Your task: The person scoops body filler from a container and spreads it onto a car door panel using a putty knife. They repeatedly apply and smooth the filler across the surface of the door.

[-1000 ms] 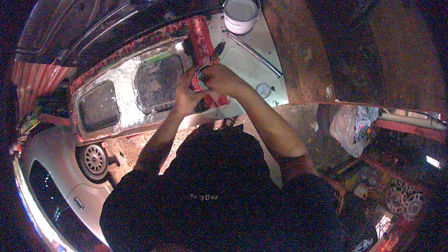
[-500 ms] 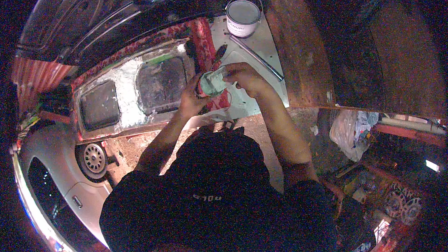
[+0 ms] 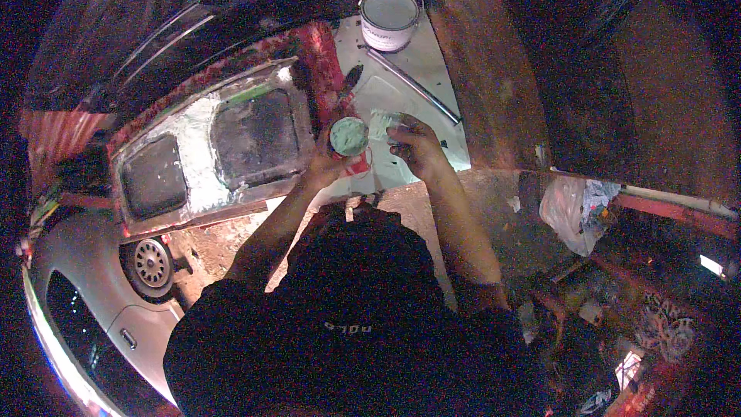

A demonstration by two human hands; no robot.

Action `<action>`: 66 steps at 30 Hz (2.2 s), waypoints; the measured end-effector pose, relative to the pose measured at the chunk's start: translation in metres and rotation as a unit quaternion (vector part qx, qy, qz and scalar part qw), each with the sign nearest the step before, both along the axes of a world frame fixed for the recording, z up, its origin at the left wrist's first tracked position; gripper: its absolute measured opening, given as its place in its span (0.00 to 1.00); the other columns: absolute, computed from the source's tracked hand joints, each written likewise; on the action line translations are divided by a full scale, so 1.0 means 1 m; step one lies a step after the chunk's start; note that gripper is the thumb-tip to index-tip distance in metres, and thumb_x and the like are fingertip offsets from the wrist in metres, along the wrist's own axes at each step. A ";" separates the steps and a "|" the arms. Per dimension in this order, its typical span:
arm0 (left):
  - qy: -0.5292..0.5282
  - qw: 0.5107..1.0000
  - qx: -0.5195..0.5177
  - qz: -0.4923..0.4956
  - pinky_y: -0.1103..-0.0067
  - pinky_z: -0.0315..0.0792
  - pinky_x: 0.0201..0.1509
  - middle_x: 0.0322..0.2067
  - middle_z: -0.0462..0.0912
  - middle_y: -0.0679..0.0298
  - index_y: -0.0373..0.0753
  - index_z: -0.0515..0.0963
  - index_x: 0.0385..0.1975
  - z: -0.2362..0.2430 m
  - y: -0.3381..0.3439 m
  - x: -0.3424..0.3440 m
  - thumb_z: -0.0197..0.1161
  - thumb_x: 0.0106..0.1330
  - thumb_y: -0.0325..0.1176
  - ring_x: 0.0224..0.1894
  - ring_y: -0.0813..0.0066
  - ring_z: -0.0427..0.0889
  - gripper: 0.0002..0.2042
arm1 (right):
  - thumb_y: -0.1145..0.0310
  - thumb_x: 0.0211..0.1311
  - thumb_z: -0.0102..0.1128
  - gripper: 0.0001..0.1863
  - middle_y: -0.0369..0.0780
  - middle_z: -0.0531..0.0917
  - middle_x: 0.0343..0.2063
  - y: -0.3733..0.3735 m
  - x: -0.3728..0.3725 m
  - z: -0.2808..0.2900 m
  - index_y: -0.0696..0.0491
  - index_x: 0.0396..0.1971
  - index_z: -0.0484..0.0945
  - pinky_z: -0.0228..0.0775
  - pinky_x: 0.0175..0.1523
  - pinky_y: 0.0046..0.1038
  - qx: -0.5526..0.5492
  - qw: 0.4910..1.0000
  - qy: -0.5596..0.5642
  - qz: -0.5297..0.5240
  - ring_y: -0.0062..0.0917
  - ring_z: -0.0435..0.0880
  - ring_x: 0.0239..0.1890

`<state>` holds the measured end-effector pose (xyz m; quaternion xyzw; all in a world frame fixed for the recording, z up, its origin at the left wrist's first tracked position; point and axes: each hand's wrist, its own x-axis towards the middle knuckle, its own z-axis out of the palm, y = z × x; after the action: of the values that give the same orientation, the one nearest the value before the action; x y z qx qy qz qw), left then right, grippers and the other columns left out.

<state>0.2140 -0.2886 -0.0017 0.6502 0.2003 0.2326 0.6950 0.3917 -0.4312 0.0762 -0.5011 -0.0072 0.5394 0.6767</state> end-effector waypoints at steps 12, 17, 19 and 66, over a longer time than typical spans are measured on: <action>0.125 0.970 0.197 -0.064 0.69 0.69 0.56 0.48 0.74 0.54 0.38 0.69 0.51 -0.001 -0.019 0.037 0.75 0.39 0.27 0.52 0.59 0.74 0.33 | 0.74 0.56 0.62 0.20 0.34 0.80 0.36 -0.048 -0.001 -0.067 0.52 0.50 0.72 0.70 0.33 0.25 -0.108 0.989 0.035 -0.098 0.21 0.79 0.33; 0.159 0.957 0.239 -0.041 0.71 0.68 0.58 0.47 0.74 0.58 0.40 0.69 0.51 -0.014 -0.032 0.049 0.77 0.38 0.29 0.53 0.62 0.74 0.35 | 0.74 0.56 0.61 0.20 0.35 0.80 0.37 -0.059 0.003 -0.091 0.52 0.50 0.71 0.71 0.34 0.25 -0.108 0.985 0.055 -0.124 0.22 0.78 0.35; 0.152 0.965 0.207 -0.048 0.71 0.69 0.58 0.47 0.74 0.58 0.40 0.70 0.50 -0.037 -0.033 0.049 0.77 0.39 0.29 0.53 0.62 0.74 0.34 | 0.75 0.56 0.61 0.19 0.35 0.80 0.37 -0.057 0.002 -0.087 0.52 0.50 0.72 0.72 0.35 0.25 -0.113 0.984 0.054 -0.129 0.23 0.79 0.36; 0.242 0.950 0.074 0.180 0.73 0.71 0.46 0.39 0.78 0.54 0.36 0.71 0.53 -0.131 0.045 0.066 0.56 0.53 0.27 0.41 0.62 0.78 0.23 | 0.76 0.54 0.60 0.08 0.37 0.78 0.30 0.009 0.047 -0.163 0.55 0.34 0.73 0.70 0.32 0.25 -0.069 0.979 -0.012 -0.191 0.23 0.77 0.30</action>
<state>0.2803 -0.2435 -0.1328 0.6894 0.4590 0.2036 0.5222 0.4385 -0.4220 -0.0872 -0.5449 0.1178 0.3933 0.7311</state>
